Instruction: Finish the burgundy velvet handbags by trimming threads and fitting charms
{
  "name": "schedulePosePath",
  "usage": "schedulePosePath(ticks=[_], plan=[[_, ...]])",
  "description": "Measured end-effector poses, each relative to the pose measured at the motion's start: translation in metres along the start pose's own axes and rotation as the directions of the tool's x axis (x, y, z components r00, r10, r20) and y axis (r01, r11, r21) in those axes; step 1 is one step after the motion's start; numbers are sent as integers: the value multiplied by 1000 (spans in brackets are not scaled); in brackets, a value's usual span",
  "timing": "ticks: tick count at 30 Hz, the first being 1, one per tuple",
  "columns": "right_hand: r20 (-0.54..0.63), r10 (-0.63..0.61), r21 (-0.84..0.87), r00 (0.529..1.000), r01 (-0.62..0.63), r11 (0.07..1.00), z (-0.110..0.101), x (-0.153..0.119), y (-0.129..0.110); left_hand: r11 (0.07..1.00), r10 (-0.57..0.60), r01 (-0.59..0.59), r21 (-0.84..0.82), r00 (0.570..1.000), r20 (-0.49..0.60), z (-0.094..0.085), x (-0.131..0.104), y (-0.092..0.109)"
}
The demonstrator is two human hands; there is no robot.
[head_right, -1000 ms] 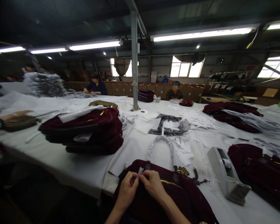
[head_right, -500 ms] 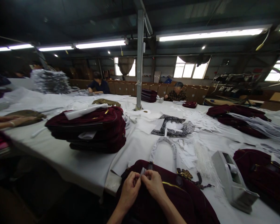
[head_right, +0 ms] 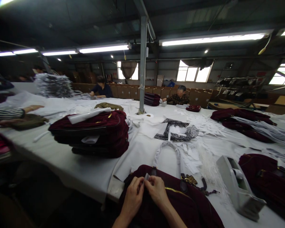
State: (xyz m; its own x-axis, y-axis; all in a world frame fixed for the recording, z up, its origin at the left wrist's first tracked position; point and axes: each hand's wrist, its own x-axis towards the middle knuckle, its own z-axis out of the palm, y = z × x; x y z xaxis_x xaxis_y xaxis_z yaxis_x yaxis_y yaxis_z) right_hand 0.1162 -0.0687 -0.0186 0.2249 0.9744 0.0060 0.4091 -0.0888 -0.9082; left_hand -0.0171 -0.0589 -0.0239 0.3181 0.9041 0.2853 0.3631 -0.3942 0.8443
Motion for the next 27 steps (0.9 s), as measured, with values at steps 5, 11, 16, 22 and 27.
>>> schedulePosePath(ticks=[5,11,16,22,27], plan=[[2,-114,-89,993,114,989,-6,-2,-4,999,11,-5,-43,992,122,-13,8,3],[64,-186,-2,981,186,983,-14,-6,-10,990,-20,50,-132,975,222,-23,16,-2],[145,-182,72,973,173,982,-18,-6,-10,976,-47,105,-192,957,285,-26,18,-2],[126,-146,17,981,145,989,-24,-6,-8,987,-14,40,-155,987,163,-18,10,1],[-177,-61,-62,982,50,997,-30,-17,-7,987,-43,51,-149,997,58,-12,6,2]])
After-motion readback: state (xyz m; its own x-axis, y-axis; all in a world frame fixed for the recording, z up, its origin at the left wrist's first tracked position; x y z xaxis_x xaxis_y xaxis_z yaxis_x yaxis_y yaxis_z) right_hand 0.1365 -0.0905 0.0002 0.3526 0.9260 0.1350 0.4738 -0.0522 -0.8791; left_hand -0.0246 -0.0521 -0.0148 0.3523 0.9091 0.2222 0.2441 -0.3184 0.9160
